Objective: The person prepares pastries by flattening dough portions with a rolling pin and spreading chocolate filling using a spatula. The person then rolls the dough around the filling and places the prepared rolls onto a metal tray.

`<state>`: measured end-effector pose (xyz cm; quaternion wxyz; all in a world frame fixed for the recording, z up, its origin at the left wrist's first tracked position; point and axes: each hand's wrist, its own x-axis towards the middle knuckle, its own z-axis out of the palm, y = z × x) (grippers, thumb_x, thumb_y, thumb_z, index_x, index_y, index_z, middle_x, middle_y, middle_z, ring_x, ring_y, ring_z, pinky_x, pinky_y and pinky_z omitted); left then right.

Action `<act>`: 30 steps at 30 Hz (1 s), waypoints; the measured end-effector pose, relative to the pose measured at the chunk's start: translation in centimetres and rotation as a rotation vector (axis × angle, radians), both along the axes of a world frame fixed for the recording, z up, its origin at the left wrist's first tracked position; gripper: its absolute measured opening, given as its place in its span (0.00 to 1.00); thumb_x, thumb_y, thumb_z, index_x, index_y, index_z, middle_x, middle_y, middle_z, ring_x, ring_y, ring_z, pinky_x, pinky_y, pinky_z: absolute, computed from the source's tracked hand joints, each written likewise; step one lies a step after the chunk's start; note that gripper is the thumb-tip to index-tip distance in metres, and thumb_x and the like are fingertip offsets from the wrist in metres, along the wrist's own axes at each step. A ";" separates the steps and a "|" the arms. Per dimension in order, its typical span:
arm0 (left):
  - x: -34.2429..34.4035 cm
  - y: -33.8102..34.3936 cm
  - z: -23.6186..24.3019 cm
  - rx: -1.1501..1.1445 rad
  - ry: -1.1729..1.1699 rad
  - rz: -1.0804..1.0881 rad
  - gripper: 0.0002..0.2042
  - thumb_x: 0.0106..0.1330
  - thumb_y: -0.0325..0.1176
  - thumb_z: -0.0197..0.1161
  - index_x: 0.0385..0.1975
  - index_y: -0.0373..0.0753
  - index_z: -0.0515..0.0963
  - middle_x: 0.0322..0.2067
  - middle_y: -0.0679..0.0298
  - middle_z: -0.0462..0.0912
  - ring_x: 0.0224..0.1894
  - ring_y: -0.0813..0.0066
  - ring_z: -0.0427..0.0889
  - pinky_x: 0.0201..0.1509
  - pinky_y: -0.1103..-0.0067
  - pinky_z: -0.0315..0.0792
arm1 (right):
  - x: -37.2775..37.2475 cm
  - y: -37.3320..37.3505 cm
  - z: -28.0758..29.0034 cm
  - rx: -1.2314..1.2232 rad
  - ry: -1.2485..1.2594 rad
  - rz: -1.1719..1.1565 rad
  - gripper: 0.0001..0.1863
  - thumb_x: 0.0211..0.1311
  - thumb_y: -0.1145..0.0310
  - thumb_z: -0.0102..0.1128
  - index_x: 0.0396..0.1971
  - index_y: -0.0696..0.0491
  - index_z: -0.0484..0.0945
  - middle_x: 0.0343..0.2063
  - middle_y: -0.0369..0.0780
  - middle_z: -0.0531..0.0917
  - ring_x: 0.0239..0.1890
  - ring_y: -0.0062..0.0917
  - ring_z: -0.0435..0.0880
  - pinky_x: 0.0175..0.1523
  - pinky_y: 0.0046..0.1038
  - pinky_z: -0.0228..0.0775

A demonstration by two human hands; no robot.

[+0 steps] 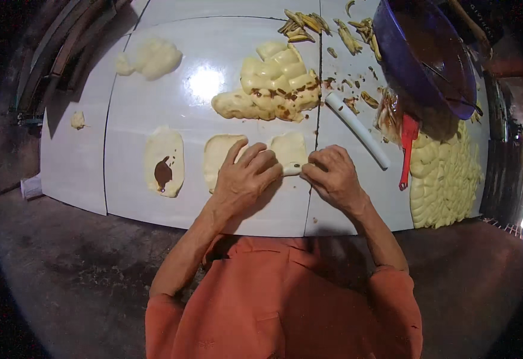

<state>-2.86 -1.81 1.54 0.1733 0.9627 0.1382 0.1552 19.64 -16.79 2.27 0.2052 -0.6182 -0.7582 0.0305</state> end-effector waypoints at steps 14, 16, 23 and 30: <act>1.6 -0.6 2.0 -0.001 -0.085 0.321 0.13 0.58 0.33 0.73 0.43 0.50 0.85 0.40 0.68 0.84 0.46 0.68 0.82 0.55 0.64 0.67 | -0.4 1.2 -0.6 0.041 0.084 -0.201 0.19 0.59 0.64 0.72 0.51 0.47 0.84 0.42 0.38 0.81 0.44 0.31 0.80 0.52 0.37 0.70; 1.2 -0.7 2.3 0.007 -0.133 0.291 0.13 0.58 0.33 0.73 0.43 0.50 0.85 0.39 0.69 0.84 0.44 0.69 0.82 0.54 0.65 0.67 | -0.3 0.8 -1.0 0.046 0.053 -0.171 0.19 0.59 0.64 0.72 0.51 0.47 0.84 0.42 0.37 0.81 0.44 0.31 0.80 0.52 0.38 0.69; 1.2 0.1 1.5 0.103 -0.141 0.210 0.08 0.62 0.32 0.69 0.40 0.44 0.83 0.34 0.67 0.81 0.39 0.68 0.80 0.48 0.67 0.68 | -0.4 1.6 0.6 0.060 0.067 -0.150 0.18 0.60 0.64 0.70 0.51 0.47 0.84 0.42 0.38 0.82 0.46 0.31 0.81 0.53 0.38 0.70; 1.9 0.6 0.8 0.028 -0.073 0.285 0.16 0.61 0.34 0.71 0.50 0.50 0.84 0.41 0.67 0.84 0.43 0.68 0.83 0.52 0.64 0.69 | -0.2 3.1 -0.8 0.090 0.009 -0.237 0.20 0.58 0.67 0.72 0.52 0.48 0.84 0.45 0.39 0.82 0.48 0.32 0.81 0.54 0.38 0.71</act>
